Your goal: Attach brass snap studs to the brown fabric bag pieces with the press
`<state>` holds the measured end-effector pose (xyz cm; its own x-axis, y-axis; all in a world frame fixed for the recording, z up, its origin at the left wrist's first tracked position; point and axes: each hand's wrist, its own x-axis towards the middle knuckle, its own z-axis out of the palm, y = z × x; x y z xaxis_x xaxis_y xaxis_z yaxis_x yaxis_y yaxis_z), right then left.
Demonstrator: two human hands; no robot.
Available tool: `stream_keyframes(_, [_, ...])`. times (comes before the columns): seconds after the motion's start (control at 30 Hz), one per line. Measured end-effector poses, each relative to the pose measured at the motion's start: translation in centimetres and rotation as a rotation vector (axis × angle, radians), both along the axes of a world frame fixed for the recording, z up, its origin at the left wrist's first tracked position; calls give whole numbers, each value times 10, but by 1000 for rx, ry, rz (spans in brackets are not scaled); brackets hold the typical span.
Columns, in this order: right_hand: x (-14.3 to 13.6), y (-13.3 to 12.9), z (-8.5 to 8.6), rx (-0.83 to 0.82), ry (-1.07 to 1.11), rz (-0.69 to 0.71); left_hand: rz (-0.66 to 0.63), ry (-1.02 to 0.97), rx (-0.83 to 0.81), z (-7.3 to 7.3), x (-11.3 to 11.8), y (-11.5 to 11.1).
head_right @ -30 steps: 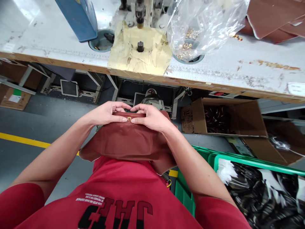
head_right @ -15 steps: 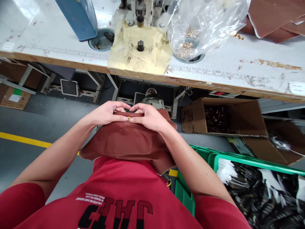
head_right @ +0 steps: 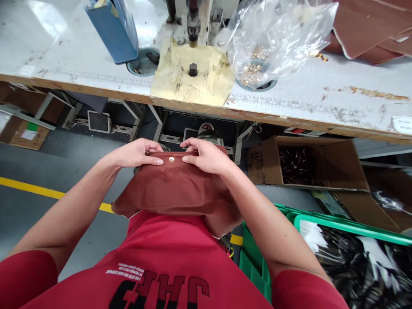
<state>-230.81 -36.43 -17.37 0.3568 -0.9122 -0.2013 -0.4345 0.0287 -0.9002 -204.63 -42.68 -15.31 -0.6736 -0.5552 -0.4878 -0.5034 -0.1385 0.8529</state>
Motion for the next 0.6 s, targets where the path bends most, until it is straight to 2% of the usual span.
stream_keyframes(0.13, [6, -17, 12, -126, 48, 10, 102, 20, 4, 15, 6, -3])
stream_keyframes(0.3, [11, -35, 27, -89, -30, 25, 180, 56, 20, 31, 9, -5])
stream_keyframes(0.43, [12, -36, 41, -61, -81, 39, 204, 68, -4, 38, 11, -2])
stream_keyframes(0.6, [14, -31, 55, -127, -66, 65, 188, 99, -27, 46, 15, 4])
